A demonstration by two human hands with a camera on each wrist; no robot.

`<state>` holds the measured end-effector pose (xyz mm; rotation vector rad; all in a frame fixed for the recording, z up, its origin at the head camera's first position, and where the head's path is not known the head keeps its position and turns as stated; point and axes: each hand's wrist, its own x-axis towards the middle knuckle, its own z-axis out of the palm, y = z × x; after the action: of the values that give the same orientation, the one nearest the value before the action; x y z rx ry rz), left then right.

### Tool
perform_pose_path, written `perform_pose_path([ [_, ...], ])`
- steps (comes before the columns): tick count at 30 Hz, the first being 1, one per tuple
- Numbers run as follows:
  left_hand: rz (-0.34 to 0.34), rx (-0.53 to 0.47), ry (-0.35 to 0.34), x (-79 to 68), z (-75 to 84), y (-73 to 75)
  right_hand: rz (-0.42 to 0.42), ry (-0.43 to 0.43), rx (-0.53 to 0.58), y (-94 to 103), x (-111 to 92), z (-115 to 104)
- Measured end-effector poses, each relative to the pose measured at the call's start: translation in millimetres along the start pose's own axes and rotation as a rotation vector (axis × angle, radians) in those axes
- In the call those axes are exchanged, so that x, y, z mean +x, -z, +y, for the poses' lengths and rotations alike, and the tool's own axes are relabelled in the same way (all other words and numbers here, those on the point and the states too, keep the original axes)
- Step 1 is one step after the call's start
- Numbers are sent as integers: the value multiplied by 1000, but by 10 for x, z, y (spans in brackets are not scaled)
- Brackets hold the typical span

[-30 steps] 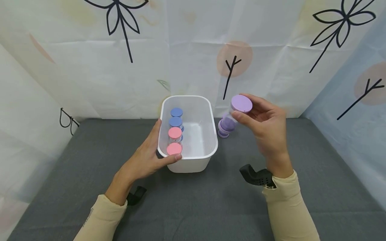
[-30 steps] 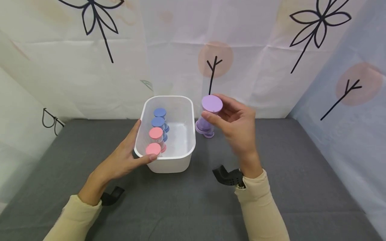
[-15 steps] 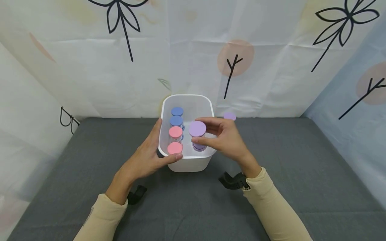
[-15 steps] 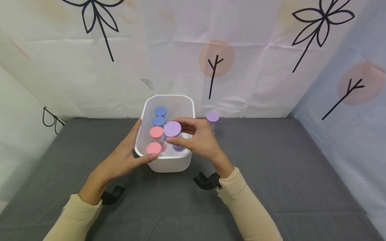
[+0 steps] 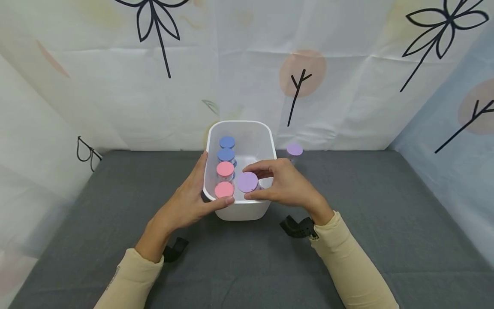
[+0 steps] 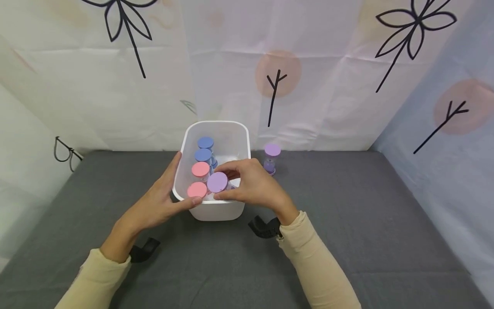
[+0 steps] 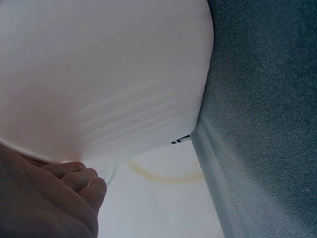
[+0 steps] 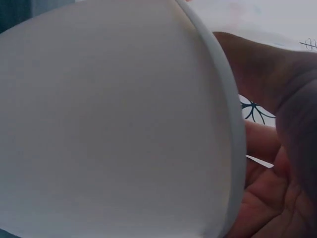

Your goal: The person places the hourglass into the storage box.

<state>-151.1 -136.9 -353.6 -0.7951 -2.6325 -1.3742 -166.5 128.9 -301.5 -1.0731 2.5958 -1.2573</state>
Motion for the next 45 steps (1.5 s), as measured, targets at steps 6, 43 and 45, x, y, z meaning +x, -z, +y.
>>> perform_pose_path([
  [6,2,-2,14,-12,4,6,-211,56,-66,135,142,5],
  [43,7,-13,-9,7,13,-4,-378,63,-111,85,311,46],
  [45,8,-11,-11,5,8,-5,-322,40,-42,86,262,50],
])
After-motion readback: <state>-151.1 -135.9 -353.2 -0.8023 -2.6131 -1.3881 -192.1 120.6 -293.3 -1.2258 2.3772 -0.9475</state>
